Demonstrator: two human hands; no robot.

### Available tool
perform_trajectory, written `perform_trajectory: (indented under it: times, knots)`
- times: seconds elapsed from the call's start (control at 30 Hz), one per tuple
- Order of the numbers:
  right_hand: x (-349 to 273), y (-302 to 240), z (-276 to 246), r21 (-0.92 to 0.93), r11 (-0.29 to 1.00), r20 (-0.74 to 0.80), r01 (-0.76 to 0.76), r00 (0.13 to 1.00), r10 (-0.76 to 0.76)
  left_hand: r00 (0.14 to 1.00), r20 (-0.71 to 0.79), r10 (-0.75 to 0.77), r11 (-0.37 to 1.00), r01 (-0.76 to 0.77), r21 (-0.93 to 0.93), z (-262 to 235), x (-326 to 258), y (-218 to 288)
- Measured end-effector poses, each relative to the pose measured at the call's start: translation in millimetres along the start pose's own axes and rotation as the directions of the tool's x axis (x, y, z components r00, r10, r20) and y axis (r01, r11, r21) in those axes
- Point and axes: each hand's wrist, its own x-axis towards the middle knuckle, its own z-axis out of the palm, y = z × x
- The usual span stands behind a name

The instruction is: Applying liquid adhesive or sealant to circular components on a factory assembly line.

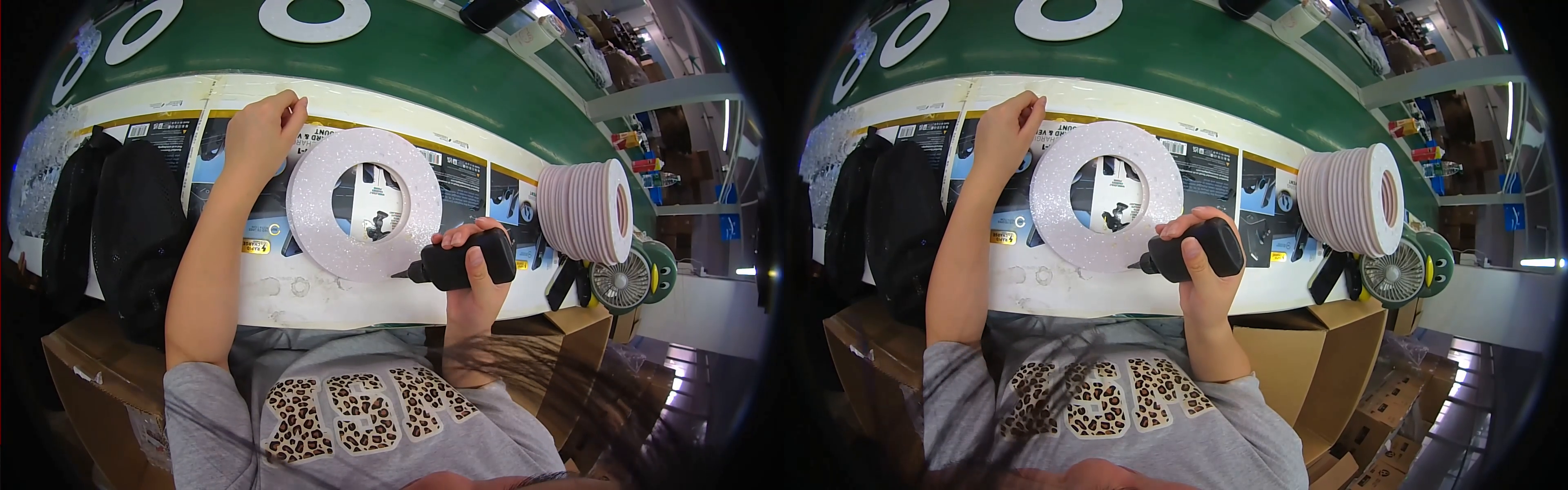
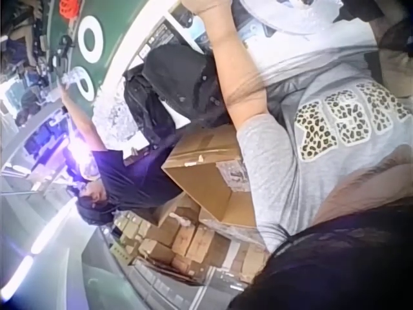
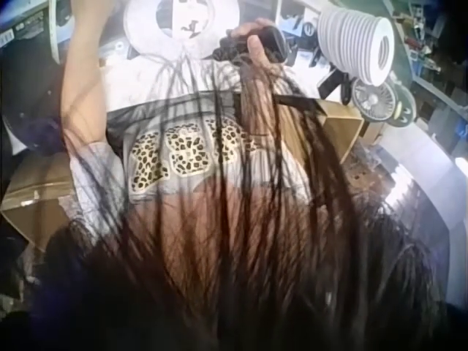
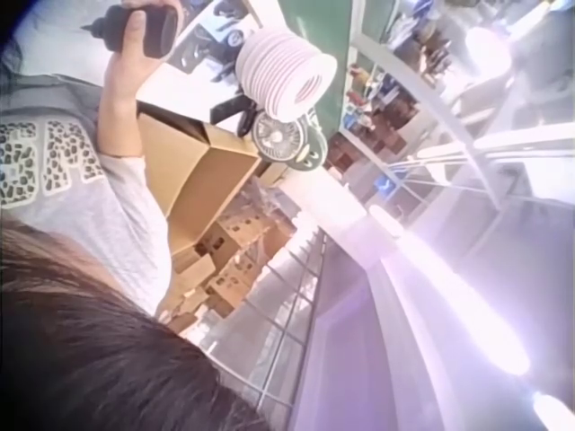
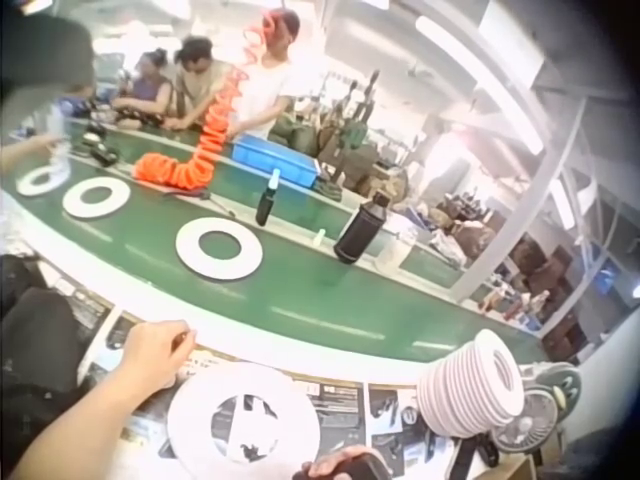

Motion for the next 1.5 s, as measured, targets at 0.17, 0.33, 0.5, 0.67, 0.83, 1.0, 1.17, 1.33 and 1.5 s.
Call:
perform_trajectory:
  times: [0.17,0.33,0.5,0.67,0.83,1.0,1.17,1.33,1.5]
  knots:
    - [-0.7,0.0,-1.1,-0.034,0.999,-0.002,-0.021,1.0,0.021,1.0,-0.005,0.001,1.0,-0.001,-0.007,-0.4,-0.4,-0.3]
    - [-1.0,-0.9,-2.4,-0.016,0.999,-0.022,-0.044,0.999,0.044,1.0,-0.021,0.015,1.0,-0.015,0.003,-0.4,0.3,0.2]
    - [-1.1,-0.8,-3.2,0.023,0.998,-0.016,-0.058,0.998,0.058,1.0,-0.017,0.013,1.0,-0.013,0.009,-0.5,0.2,-0.2]
    - [-0.9,-6.4,1.5,0.05,0.996,-0.061,-0.075,0.995,0.078,1.0,0.015,-0.011,1.0,0.011,0.007,-0.2,0.0,1.3]
    - [0.4,-8.2,-10.4,0.191,0.974,-0.05,-0.12,0.99,0.132,1.0,0.009,-0.007,1.0,0.007,0.0,3.8,-2.4,0.6]
    - [18.4,-8.1,-18.2,0.504,0.852,-0.03,-0.143,0.983,0.183,1.0,-0.004,0.006,1.0,-0.006,-0.003,-0.1,-0.7,-0.6]
    - [42.8,-15.4,-21.0,0.761,0.629,0.009,-0.158,0.972,0.234,1.0,-0.01,-0.009,1.0,0.009,0.014,-8.0,3.6,0.1]
    - [63.6,-11.5,-46.0,0.845,0.515,0.027,-0.146,0.973,0.231,0.997,-0.066,0.051,0.999,-0.052,-0.011,1.2,1.9,0.6]
    - [86.7,0.2,-71.6,0.875,0.459,0.034,-0.152,0.966,0.255,0.983,-0.124,0.132,0.991,-0.135,-0.012,-3.7,0.4,19.1]
